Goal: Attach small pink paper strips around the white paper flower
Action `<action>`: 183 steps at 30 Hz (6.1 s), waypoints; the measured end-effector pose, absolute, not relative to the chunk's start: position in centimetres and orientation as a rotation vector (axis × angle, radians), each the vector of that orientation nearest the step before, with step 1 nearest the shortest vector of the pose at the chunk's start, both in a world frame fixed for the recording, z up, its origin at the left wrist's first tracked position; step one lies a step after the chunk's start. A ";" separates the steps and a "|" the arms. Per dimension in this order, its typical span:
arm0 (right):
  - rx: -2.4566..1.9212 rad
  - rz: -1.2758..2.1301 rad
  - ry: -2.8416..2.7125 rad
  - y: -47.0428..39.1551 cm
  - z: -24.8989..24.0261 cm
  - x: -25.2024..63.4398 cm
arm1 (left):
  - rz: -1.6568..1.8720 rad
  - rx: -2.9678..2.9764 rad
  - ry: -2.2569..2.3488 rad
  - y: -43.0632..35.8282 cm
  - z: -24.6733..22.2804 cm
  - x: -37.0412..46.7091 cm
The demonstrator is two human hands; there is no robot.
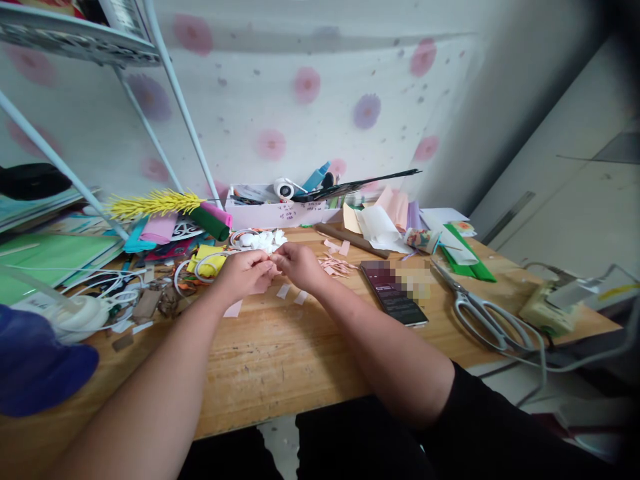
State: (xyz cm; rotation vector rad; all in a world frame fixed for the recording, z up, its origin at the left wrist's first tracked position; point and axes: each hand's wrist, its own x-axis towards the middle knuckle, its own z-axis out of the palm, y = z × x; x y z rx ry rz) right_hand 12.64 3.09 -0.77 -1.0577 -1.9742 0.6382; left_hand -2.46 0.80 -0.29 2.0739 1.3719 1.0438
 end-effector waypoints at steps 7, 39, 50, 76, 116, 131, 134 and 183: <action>-0.958 0.635 -1.954 2.6 -0.6 12.6 | 1.119 1.779 1.126 -0.1 0.3 -1.6; -0.921 0.202 -2.315 3.1 -0.8 13.4 | 0.939 1.704 1.189 0.6 -0.5 -2.4; -1.090 0.227 -2.312 3.6 -1.0 13.5 | 0.975 2.161 1.590 1.2 -0.9 -2.6; -1.177 0.268 -2.198 3.3 0.0 13.6 | 1.104 2.143 1.591 0.6 -1.0 -1.6; -1.059 1.259 -1.607 3.7 -0.9 13.0 | 1.141 2.254 1.473 0.3 -0.6 -1.1; -1.027 1.110 -1.710 3.5 -0.7 12.8 | 1.176 2.016 1.509 0.2 -0.7 -1.1; -1.039 0.914 -1.768 3.5 -0.8 12.7 | 1.174 2.042 1.543 0.5 -0.8 -1.4; -1.031 0.676 -1.859 3.2 -0.9 12.6 | 1.296 1.567 1.019 0.5 -0.6 -1.3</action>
